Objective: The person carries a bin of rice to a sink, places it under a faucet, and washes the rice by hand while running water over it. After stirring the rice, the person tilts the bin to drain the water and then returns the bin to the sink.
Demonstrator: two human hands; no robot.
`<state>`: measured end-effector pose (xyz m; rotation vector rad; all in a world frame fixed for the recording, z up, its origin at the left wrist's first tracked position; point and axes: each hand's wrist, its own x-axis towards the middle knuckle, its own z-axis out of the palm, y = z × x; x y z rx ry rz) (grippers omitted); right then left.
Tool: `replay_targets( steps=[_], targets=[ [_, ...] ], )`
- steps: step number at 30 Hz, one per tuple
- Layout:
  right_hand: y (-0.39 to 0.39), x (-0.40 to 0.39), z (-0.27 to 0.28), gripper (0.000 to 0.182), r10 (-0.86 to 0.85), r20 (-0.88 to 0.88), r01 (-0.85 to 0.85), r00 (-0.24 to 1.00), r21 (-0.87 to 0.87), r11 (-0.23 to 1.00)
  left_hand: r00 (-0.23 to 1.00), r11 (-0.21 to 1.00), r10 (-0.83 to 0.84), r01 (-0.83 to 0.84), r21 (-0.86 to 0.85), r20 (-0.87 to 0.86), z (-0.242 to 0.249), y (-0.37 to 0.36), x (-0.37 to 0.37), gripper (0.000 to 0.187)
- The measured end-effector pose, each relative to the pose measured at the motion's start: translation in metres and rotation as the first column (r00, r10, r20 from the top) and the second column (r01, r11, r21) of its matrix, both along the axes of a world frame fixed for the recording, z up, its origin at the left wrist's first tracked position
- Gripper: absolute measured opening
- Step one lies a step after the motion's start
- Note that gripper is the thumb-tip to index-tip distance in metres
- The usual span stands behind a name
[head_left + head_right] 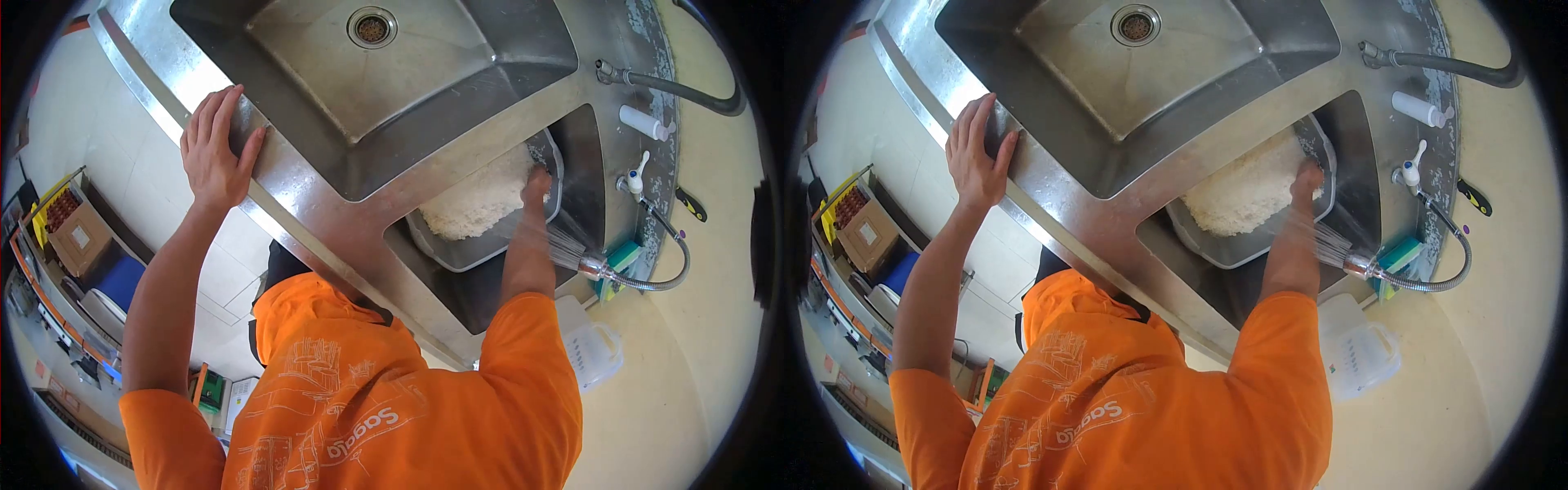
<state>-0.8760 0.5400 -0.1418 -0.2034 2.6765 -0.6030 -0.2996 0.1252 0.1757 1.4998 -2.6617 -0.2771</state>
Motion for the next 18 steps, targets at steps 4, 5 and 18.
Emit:
replay_targets(
  steps=[4,5,18],
  targets=[
    [-0.048,0.02,-0.003,0.035,0.594,-0.028,-0.534,0.804,0.407,0.741,1.0,1.0,0.0,0.0,0.014,-0.01,0.002,-0.001,-0.002,0.058],
    [-0.064,0.041,0.001,0.033,0.519,-0.066,-0.482,0.853,0.285,0.829,1.0,1.0,0.002,-0.002,0.012,-0.008,0.002,0.0,-0.002,0.058],
    [-0.064,0.04,0.081,0.026,-0.493,0.847,0.946,0.197,-0.032,0.324,0.999,1.0,-0.018,0.019,0.008,-0.044,0.007,0.0,-0.004,0.06]
  ],
)
